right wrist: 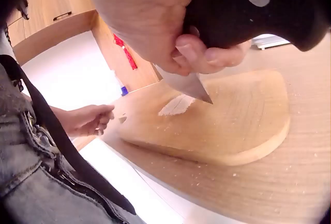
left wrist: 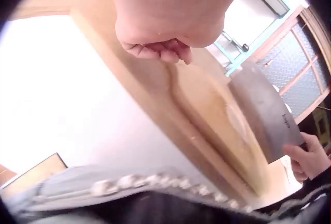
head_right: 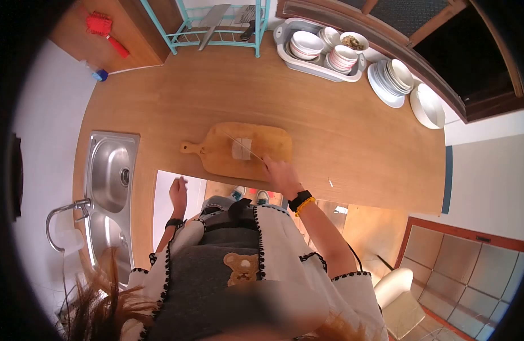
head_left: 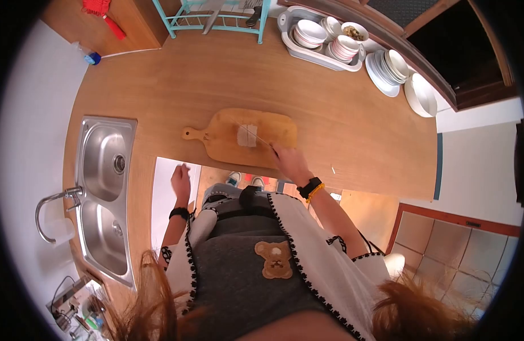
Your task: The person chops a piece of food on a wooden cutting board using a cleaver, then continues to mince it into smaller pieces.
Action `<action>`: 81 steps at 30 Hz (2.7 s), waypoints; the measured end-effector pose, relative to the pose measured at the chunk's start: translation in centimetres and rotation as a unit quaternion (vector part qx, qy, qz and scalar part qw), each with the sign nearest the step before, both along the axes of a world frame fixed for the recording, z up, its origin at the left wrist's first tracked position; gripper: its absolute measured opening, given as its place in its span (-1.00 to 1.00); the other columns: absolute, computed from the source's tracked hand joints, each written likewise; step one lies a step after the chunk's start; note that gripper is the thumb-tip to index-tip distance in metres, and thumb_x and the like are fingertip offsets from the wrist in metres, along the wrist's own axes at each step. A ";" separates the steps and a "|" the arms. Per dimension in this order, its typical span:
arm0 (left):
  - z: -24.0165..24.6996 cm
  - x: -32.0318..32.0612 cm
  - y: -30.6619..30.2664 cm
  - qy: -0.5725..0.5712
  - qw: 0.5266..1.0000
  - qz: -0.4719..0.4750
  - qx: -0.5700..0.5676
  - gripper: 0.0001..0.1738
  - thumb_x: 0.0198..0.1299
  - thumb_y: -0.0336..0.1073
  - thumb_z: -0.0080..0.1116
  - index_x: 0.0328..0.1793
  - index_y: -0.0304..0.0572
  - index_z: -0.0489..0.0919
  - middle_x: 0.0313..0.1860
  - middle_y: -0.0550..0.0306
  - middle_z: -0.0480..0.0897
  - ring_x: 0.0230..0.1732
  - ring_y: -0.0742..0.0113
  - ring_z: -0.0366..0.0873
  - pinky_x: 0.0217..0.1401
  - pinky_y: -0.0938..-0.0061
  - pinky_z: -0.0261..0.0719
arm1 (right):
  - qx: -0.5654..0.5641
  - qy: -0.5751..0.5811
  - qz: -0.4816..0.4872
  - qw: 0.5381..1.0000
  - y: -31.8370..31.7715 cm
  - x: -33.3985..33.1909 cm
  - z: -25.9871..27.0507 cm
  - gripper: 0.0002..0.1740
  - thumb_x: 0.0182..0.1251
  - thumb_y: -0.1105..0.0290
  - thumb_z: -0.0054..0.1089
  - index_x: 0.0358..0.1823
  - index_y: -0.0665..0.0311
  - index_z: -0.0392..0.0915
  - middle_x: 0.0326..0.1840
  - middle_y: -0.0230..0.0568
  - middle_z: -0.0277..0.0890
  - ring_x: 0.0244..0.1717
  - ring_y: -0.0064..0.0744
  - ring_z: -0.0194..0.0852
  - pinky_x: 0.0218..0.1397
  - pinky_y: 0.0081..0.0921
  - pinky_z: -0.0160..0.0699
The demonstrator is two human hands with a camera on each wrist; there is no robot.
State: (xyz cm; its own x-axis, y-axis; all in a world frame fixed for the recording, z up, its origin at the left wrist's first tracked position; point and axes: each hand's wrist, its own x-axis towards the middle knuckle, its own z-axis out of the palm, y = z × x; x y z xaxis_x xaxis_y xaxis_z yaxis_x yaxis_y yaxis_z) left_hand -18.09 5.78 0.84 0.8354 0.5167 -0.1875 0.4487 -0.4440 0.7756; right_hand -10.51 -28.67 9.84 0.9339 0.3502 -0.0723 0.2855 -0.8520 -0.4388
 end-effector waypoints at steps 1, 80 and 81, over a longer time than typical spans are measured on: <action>-0.2 -2.0 0.8 0.020 1.000 0.010 0.021 -0.58 0.35 -0.09 -0.06 -0.35 -0.31 0.58 -0.66 0.13 0.46 -0.59 0.40 0.38 -0.48 0.44 0.35 | 0.004 -0.005 0.012 1.000 -0.1 0.4 0.1 -0.85 0.36 0.29 -0.07 -0.20 0.17 0.42 -0.54 -0.03 0.53 -0.48 0.04 0.53 -0.45 -0.07 0.47; 2.4 6.0 11.0 0.198 0.865 -0.457 0.057 -0.52 0.23 0.02 0.01 -0.40 -0.33 0.58 -0.46 -0.23 0.58 -0.33 -0.15 0.57 -0.27 0.15 0.45 | 0.148 0.018 -0.388 0.910 10.8 -3.2 0.7 -0.76 0.33 0.26 0.06 -0.06 0.17 0.51 -0.55 0.08 0.53 -0.45 0.13 0.54 -0.41 -0.07 0.53; 2.4 5.8 11.3 0.201 0.856 -0.471 0.072 -0.51 0.22 0.03 0.01 -0.41 -0.32 0.59 -0.44 -0.23 0.58 -0.32 -0.16 0.57 -0.27 0.15 0.45 | 0.147 0.017 -0.387 0.910 9.7 -3.1 0.7 -0.76 0.33 0.26 0.06 -0.06 0.17 0.51 -0.55 0.08 0.53 -0.45 0.13 0.54 -0.41 -0.07 0.53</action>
